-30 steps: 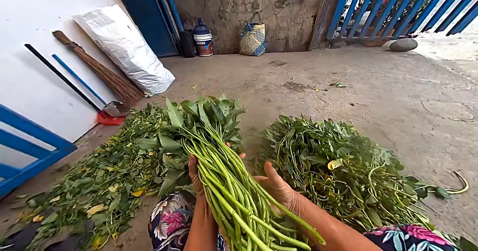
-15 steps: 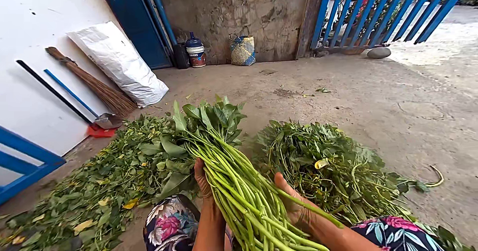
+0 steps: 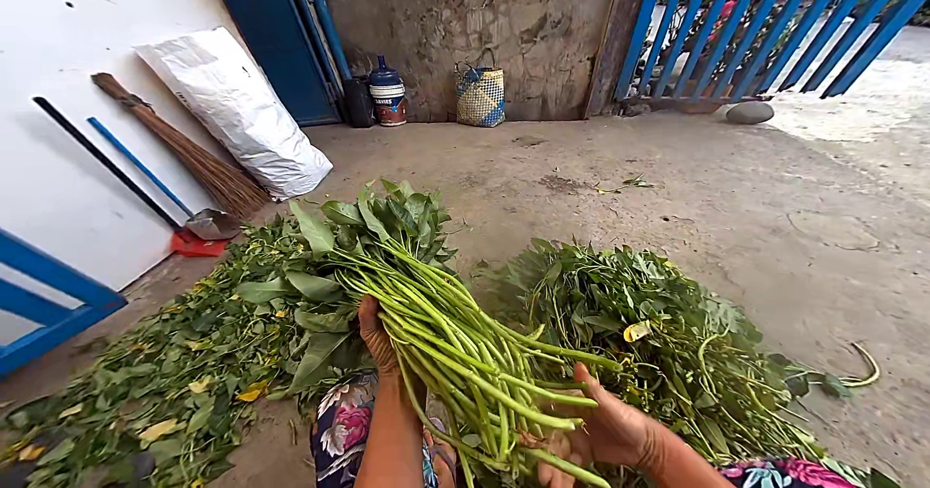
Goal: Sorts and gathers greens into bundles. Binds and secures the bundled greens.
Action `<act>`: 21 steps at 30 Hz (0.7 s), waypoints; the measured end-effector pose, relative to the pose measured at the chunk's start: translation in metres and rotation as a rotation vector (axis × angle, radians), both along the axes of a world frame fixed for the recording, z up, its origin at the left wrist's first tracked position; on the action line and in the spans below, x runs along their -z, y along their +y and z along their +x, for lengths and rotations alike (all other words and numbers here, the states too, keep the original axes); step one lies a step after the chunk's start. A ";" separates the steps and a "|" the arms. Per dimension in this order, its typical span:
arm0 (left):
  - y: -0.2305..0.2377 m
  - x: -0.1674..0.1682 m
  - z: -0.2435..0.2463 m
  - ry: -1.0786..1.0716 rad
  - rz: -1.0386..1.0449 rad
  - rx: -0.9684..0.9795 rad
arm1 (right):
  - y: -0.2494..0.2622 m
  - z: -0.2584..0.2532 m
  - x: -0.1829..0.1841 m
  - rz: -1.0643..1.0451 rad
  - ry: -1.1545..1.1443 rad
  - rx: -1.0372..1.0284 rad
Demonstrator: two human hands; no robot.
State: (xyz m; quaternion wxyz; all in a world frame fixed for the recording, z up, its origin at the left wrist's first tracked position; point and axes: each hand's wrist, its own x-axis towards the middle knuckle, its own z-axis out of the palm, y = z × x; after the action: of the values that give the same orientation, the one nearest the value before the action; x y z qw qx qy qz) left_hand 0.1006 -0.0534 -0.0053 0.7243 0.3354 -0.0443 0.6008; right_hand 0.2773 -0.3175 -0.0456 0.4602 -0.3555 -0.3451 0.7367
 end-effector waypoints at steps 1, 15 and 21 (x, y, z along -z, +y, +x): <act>-0.001 0.000 0.000 0.030 -0.035 -0.034 | -0.001 0.023 -0.006 -0.123 -0.249 0.073; -0.076 0.000 0.009 0.531 -0.340 -0.203 | 0.093 -0.056 -0.032 0.241 -1.092 0.388; -0.087 0.011 -0.046 0.453 -0.219 -0.259 | 0.107 -0.102 0.016 0.535 -1.080 0.556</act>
State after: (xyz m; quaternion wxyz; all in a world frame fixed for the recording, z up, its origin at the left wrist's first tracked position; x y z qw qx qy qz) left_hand 0.0544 -0.1408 -0.0167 0.6648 0.3838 0.2271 0.5993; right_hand 0.1754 -0.2100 -0.0617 0.4677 -0.6243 -0.5936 0.1979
